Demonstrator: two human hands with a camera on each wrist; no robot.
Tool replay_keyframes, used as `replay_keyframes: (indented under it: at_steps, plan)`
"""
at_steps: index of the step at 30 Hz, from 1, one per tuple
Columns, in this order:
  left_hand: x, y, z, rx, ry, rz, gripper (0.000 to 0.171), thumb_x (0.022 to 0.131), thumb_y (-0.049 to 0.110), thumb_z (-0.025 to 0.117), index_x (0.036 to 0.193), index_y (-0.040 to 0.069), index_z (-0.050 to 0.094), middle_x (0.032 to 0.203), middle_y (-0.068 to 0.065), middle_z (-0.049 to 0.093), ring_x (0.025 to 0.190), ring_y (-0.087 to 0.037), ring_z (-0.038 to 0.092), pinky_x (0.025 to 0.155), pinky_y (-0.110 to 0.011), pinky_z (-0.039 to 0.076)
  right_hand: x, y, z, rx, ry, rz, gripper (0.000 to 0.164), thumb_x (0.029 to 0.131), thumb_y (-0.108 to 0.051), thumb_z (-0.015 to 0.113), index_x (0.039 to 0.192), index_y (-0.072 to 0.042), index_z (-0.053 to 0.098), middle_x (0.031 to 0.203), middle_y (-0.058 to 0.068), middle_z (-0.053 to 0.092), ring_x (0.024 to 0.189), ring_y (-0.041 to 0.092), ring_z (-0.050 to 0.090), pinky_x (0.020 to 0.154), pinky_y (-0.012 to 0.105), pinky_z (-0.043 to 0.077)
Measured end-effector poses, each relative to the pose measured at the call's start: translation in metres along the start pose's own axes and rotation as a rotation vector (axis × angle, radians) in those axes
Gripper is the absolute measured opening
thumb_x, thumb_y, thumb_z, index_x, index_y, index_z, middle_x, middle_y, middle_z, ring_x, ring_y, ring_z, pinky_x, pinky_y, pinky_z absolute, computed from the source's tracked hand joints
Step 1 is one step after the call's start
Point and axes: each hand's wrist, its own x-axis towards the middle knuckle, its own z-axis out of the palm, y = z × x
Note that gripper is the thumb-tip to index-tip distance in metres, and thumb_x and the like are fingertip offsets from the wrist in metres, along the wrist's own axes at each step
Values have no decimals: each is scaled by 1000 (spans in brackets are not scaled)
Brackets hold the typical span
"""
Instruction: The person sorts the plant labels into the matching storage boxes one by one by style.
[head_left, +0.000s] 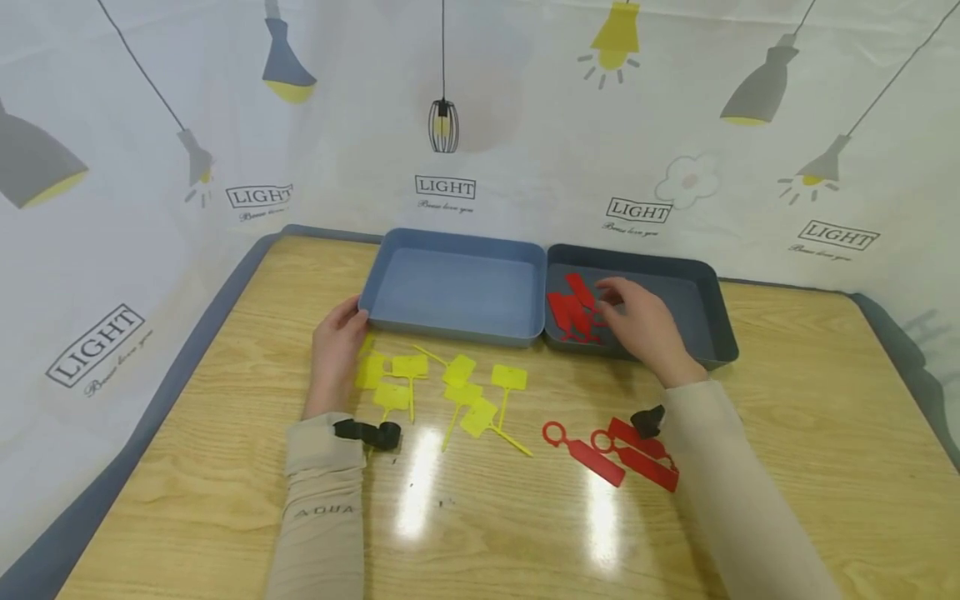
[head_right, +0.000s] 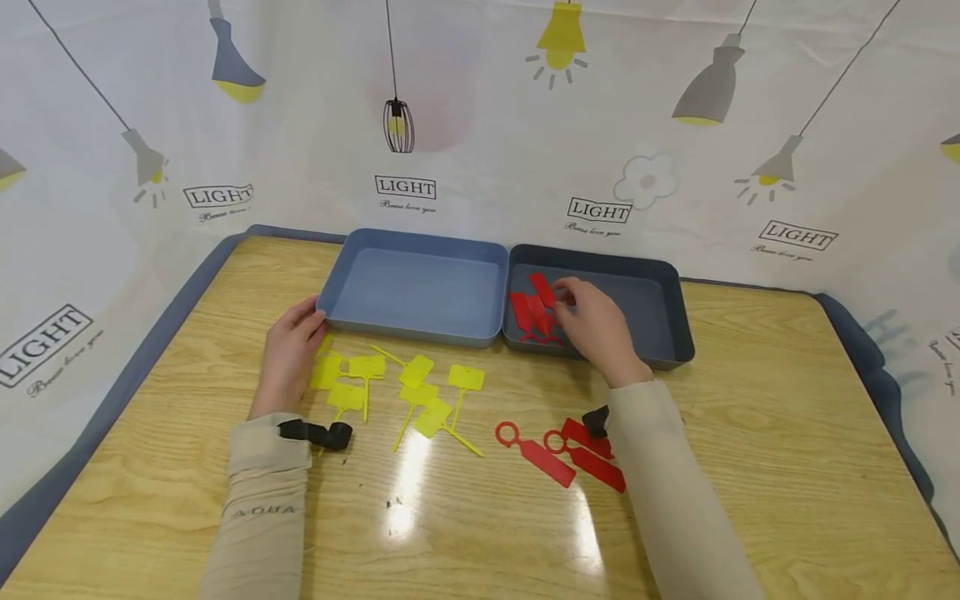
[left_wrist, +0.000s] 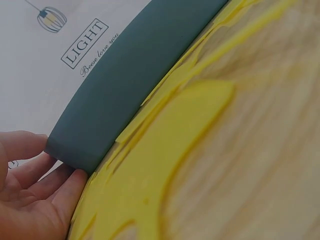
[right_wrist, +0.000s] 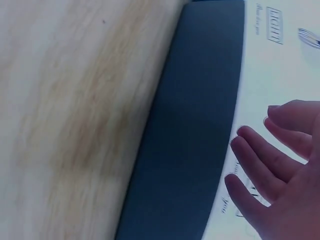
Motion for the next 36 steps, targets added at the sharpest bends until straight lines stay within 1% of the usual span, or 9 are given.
replay_keyframes:
  at_steps: [3, 6, 13, 19, 23, 28, 31, 36]
  plan:
    - [0, 0, 1, 2, -2, -3, 41, 92, 12, 50, 132, 7, 43, 134, -11, 41, 121, -18, 40, 99, -28, 34, -12, -2, -8, 4, 38, -8, 35, 89, -19, 55, 122, -10, 51, 112, 9, 56, 101, 26, 52, 83, 48, 41]
    - [0, 0, 3, 0, -4, -4, 41, 92, 12, 49, 132, 7, 42, 134, -11, 41, 121, -18, 40, 99, -27, 34, -26, -5, -16, 6, 96, -28, 36, 88, -17, 56, 123, -11, 51, 114, 9, 54, 105, 26, 49, 84, 47, 40]
    - [-2, 1, 6, -4, -10, -22, 42, 92, 12, 50, 133, 7, 42, 135, -10, 40, 121, -17, 40, 99, -27, 34, -59, -7, -33, -37, 259, -109, 39, 87, -14, 58, 124, -9, 50, 113, 8, 55, 103, 25, 51, 80, 44, 42]
    - [-4, 7, 3, 8, -2, -9, 42, 92, 12, 50, 133, 6, 42, 135, -10, 40, 120, -16, 40, 99, -25, 34, -85, -6, -41, -35, 332, -147, 39, 86, -10, 59, 124, -9, 50, 112, 9, 55, 105, 25, 50, 85, 44, 40]
    - [-5, 10, 2, -1, -7, -11, 43, 92, 12, 50, 133, 5, 41, 136, -11, 39, 122, -18, 39, 99, -26, 33, -99, -4, -45, -38, 387, -167, 41, 84, -6, 61, 124, -8, 51, 111, 10, 56, 103, 26, 50, 83, 44, 41]
    - [-3, 7, 0, -30, -12, -24, 44, 92, 13, 50, 133, 6, 40, 137, -11, 37, 122, -18, 38, 100, -26, 32, -114, -4, -54, -19, 417, -115, 42, 85, -7, 59, 126, -11, 49, 111, 12, 54, 104, 28, 49, 82, 46, 40]
    - [-2, 5, 0, -25, -12, -26, 44, 92, 14, 50, 133, 6, 41, 137, -11, 37, 122, -17, 38, 100, -26, 32, -120, -3, -59, 6, 432, -83, 42, 86, -8, 58, 127, -11, 49, 112, 13, 54, 104, 29, 49, 84, 48, 38]
    - [-4, 4, 4, -35, -24, -22, 44, 91, 11, 50, 134, 4, 39, 136, -13, 37, 123, -19, 38, 100, -27, 33, -128, 5, -67, 13, 447, -55, 41, 87, -9, 57, 127, -10, 48, 117, 13, 52, 102, 29, 51, 86, 45, 39]
